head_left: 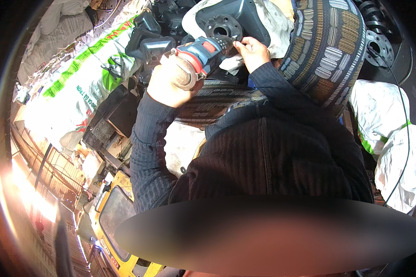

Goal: The person uses a cordless drill to fasten bolts into a black mechanical housing. They repeatedly insert bolts, tighten them with the drill, and occasionally use a green tape measure to check dimensions. The person handles multiple similar housings and fasteners throughout the clip.

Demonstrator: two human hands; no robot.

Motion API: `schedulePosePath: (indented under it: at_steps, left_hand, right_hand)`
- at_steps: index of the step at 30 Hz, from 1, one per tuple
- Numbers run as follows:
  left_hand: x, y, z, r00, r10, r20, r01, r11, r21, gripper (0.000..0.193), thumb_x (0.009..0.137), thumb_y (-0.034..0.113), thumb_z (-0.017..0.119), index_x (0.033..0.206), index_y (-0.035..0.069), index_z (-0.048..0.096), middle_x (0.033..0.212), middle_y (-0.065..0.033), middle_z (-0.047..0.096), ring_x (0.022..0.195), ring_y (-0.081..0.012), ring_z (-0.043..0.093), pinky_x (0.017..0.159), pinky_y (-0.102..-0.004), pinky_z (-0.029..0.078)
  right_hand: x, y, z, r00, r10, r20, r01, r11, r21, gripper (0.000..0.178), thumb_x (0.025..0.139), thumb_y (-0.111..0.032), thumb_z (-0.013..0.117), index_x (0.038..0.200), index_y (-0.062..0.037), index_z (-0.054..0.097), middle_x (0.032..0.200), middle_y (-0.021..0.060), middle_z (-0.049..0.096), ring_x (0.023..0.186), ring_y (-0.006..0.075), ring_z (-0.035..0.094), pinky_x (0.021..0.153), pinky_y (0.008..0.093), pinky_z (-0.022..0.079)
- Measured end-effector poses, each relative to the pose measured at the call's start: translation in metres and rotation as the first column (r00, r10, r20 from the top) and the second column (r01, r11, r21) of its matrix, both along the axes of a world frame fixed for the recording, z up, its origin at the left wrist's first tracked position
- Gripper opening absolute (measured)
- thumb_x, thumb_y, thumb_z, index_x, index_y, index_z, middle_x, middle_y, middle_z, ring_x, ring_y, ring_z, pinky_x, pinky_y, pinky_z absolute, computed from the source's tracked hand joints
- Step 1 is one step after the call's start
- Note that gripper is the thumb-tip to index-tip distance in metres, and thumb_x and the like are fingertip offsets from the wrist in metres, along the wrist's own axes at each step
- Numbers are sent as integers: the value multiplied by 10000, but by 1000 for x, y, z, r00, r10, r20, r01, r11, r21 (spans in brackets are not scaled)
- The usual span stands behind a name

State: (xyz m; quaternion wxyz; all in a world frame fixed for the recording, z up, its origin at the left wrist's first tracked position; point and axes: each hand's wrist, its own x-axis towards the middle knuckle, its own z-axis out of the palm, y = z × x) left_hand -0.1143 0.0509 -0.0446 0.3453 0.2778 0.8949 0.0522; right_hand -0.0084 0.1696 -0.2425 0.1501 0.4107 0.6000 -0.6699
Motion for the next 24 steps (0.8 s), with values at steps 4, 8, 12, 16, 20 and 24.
schedulePosePath:
  at_steps: [4,8,12,16,20,24]
  left_hand:
    - [0,5,3,1000,-1,-24,0,999,-38,550,615,261,781,1045,-4,562,883,-160,654,806,-256,659,702,-329,530]
    - [3,4,2,999,23,-30,-26,995,-100,565,612,261,786,1056,-2,556,892,-159,654,813,-256,658,708,-330,531]
    - [5,1,-8,997,-54,-49,53,998,-14,596,614,249,786,1094,1,535,916,-158,652,817,-255,658,724,-326,531]
    - [8,-5,-13,1000,7,21,-10,982,190,627,617,232,784,1135,7,512,929,-155,651,819,-251,658,736,-318,531]
    - [19,-16,-18,981,158,114,-185,936,298,617,616,220,782,1125,2,512,923,-148,650,810,-257,660,733,-314,529]
    - [24,-28,-24,982,184,51,-187,981,54,490,680,136,735,1114,19,538,990,-121,623,912,-246,616,815,-347,484]
  right_hand:
    - [5,5,-3,999,-7,-52,2,996,-92,240,787,-252,677,851,-28,620,743,88,654,661,173,610,637,294,468]
    - [4,2,-13,984,37,-177,-16,993,114,238,762,-259,691,836,-44,620,731,83,642,666,180,612,636,304,467]
    - [2,1,-16,972,69,-224,-13,970,244,225,744,-232,702,856,-57,617,641,42,585,572,124,551,576,274,442]
    - [3,8,-8,980,-2,-200,46,976,214,259,747,-227,701,934,-71,612,583,4,474,522,105,446,524,269,387]
    - [-1,9,-9,959,4,-284,51,981,187,263,755,-203,706,971,-79,623,553,-65,355,506,42,330,477,228,311]
    - [-2,10,-22,951,9,-310,22,995,97,251,768,-217,697,958,-64,634,566,-59,416,525,50,388,505,232,354]
